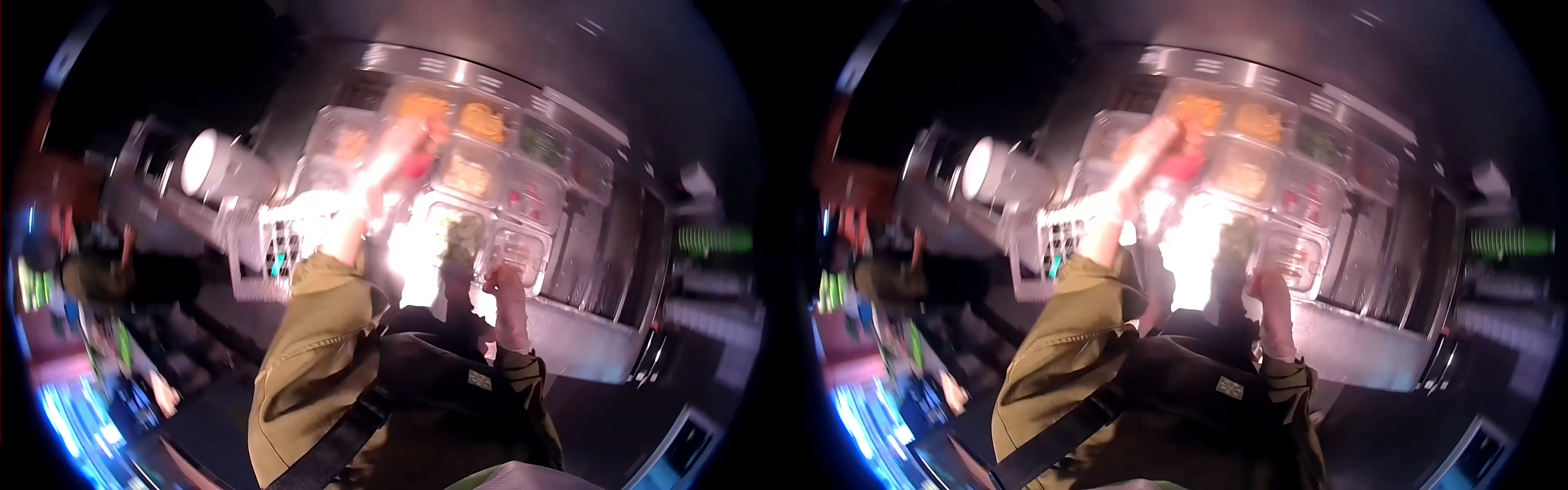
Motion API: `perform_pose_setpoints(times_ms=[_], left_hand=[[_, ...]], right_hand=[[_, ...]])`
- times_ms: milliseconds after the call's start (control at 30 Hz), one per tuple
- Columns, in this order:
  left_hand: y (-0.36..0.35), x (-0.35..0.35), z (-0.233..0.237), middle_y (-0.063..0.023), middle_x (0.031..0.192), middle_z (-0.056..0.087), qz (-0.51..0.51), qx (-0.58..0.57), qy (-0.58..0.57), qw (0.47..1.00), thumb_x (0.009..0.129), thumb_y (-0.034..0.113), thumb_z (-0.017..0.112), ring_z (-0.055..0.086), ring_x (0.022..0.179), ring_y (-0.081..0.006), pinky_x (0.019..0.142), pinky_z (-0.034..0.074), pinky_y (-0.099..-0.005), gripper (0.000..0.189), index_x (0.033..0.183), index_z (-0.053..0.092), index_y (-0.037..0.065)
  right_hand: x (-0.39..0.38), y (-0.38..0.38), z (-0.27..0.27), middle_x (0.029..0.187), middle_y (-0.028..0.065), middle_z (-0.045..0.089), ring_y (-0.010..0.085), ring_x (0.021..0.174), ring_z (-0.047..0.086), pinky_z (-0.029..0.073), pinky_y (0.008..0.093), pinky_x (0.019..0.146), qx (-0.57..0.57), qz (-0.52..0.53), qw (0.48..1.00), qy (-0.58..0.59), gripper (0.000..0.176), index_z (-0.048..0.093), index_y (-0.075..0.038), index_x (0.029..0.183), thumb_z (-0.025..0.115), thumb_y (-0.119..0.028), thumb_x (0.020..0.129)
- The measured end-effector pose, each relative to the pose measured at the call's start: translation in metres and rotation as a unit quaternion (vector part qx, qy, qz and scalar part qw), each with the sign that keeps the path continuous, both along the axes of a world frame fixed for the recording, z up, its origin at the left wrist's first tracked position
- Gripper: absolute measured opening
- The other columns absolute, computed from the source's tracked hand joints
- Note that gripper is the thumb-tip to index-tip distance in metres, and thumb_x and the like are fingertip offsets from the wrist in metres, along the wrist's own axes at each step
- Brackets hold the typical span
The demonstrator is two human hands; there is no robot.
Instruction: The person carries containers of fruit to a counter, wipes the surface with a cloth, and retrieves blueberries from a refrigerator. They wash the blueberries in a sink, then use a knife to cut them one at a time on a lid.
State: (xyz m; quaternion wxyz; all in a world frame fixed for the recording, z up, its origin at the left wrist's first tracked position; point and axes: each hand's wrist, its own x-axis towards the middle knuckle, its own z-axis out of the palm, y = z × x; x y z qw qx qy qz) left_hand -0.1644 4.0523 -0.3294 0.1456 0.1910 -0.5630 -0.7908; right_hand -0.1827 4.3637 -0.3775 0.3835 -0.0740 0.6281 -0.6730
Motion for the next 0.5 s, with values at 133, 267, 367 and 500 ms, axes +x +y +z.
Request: perform_pose_setpoints(times_ms=[133,267,367,500], left_hand=[[0.133,0.135,-0.018,-0.0124,0.128,0.05,-0.018,0.176,0.085,0.981,0.095,0.033,0.046,0.048,0.115,-0.0192,0.097,0.038,-0.0323,0.053,0.137,0.034,0.003],[0.211,0.272,-0.013,-0.0131,0.127,0.05,0.143,0.119,-0.001,0.983,0.095,0.031,0.046,0.049,0.114,-0.0195,0.099,0.037,-0.032,0.051,0.135,0.037,0.0],[0.248,0.378,-0.014,-0.0115,0.125,0.053,0.26,0.014,-0.094,0.961,0.096,0.033,0.043,0.05,0.113,-0.0182,0.098,0.036,-0.0306,0.049,0.131,0.042,-0.001],[0.288,0.511,0.005,-0.01,0.125,0.054,0.442,0.039,-0.139,0.885,0.096,0.039,0.039,0.05,0.114,-0.0171,0.097,0.036,-0.03,0.052,0.131,0.043,0.0]], right_hand=[[0.043,-0.006,0.01,0.093,0.0025,0.054,0.0108,0.084,0.049,0.041,0.0245,0.078,-0.025,0.136,0.99,0.009,0.027,0.053,-0.003,0.108,0.042,-0.024,0.095],[0.117,-0.011,0.004,0.092,0.0028,0.053,0.0112,0.084,0.049,0.04,0.0244,0.08,-0.098,0.3,0.949,-0.006,0.024,0.056,-0.003,0.101,0.041,-0.02,0.095],[0.186,-0.017,0.006,0.092,0.0038,0.055,0.0113,0.084,0.051,0.042,0.0258,0.079,-0.088,0.436,0.895,0.01,0.025,0.06,-0.002,0.095,0.043,-0.021,0.095],[0.293,-0.055,0.003,0.092,0.0022,0.058,0.009,0.082,0.053,0.042,0.0245,0.079,-0.124,0.589,0.796,-0.067,0.028,0.054,-0.003,0.108,0.046,-0.027,0.096]])
